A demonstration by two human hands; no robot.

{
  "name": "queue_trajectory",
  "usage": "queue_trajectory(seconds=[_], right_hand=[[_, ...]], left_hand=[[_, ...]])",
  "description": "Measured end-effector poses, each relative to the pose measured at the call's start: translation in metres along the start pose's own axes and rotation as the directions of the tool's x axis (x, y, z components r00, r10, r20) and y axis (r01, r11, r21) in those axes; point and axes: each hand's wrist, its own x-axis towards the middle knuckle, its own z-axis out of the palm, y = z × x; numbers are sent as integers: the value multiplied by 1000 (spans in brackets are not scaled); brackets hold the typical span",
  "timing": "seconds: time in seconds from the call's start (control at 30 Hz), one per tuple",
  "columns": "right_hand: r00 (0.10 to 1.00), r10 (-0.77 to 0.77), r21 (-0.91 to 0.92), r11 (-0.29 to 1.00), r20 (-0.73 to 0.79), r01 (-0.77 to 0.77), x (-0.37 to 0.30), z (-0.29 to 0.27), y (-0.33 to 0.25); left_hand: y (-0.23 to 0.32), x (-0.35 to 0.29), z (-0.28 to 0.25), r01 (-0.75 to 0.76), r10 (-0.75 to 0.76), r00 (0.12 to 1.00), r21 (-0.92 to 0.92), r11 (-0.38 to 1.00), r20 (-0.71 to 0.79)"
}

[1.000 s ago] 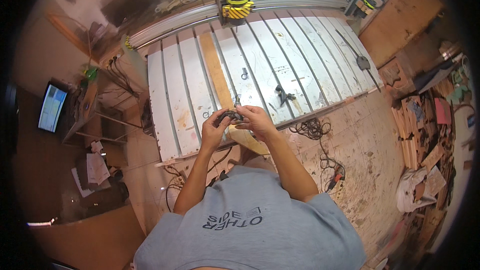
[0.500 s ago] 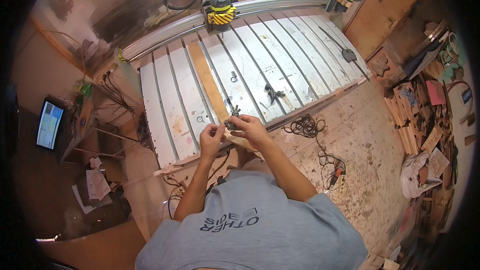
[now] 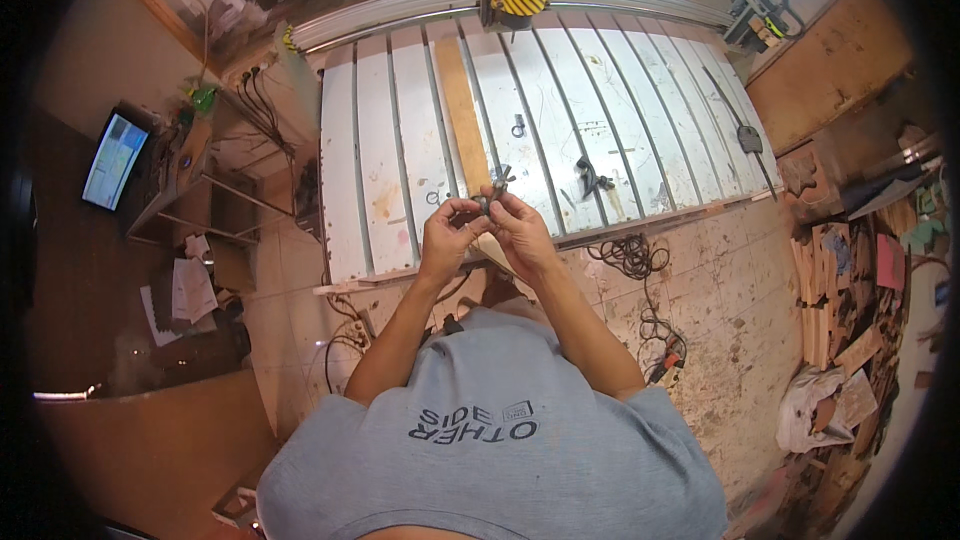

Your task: The person prepares a CNC machine by placing a wooden board on the bed, adjusting a sensor module on the board, and then positioning the machine head over the sensor.

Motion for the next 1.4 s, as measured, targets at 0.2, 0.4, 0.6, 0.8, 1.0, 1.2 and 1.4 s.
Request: queue_trajectory(seconds=[0.2, 0.4, 0.6, 0.8, 1.0, 1.2, 1.4], right_hand=[[998, 0, -117, 993, 64, 8, 11, 11, -9], [1000, 13, -182, 983, 4, -12, 12, 10, -16], [995, -52, -49, 998, -90, 48, 17, 6, -32], [999, 9, -63, 998, -43, -12, 12, 6, -52], [993, 45, -217, 974, -112, -68, 27, 2, -55], [994, 36, -320, 945, -102, -67, 55, 0, -61], [990, 24, -302, 951, -139, -65, 105, -8, -69]], left_hand=[[24, 13, -2, -176, 189, 982, 381, 908, 4], [30, 19, 1, -264, 291, 956, 573, 776, 47], [23, 22, 7, -334, 344, 936, 477, 813, 70], [13, 19, 11, -312, 303, 950, 316, 896, 79], [20, 22, 7, -491, 407, 871, 536, 686, 276], [11, 35, -12, -390, 421, 896, 698, 600, 139], [-8, 58, -70, -75, 246, 962, 754, 652, -117]])
